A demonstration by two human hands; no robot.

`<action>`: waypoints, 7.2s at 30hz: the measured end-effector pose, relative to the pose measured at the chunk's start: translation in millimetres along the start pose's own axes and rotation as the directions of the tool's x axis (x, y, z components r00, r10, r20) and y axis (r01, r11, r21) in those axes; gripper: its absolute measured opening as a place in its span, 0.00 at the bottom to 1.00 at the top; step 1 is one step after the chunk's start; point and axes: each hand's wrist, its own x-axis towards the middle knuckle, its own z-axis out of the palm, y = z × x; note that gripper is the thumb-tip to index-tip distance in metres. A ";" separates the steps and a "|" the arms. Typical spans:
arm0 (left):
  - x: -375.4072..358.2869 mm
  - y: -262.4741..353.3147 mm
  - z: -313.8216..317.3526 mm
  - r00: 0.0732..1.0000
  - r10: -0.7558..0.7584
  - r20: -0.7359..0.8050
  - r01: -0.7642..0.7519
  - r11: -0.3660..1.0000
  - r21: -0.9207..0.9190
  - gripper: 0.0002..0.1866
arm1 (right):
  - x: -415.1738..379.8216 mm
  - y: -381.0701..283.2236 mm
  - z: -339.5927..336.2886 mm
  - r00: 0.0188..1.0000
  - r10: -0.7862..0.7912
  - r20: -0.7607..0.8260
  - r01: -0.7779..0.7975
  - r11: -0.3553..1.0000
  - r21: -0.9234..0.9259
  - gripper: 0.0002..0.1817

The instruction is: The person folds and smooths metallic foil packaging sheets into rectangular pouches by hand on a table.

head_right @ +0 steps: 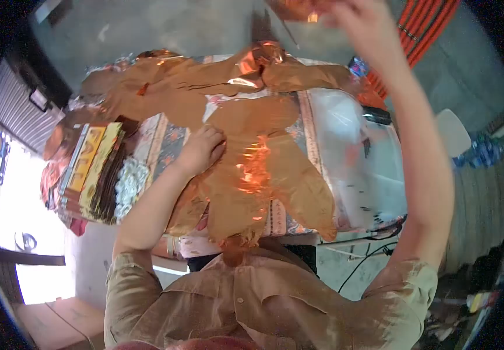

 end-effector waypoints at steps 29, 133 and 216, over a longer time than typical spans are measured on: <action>0.3 0.7 -8.6 0.994 -0.102 -0.044 0.094 0.982 -0.162 0.22 | -264.3 -67.2 114.9 0.680 -0.514 0.523 0.582 0.812 0.040 0.26; -60.6 16.3 -72.2 0.982 -0.078 0.172 0.077 0.997 0.013 0.20 | -214.2 -20.9 112.2 0.843 0.067 0.534 -0.019 0.995 -0.096 0.18; 20.3 -29.0 -28.1 0.986 -0.112 0.123 0.097 0.987 0.127 0.15 | -241.1 -25.4 135.3 0.761 0.053 0.647 0.076 0.982 -0.170 0.31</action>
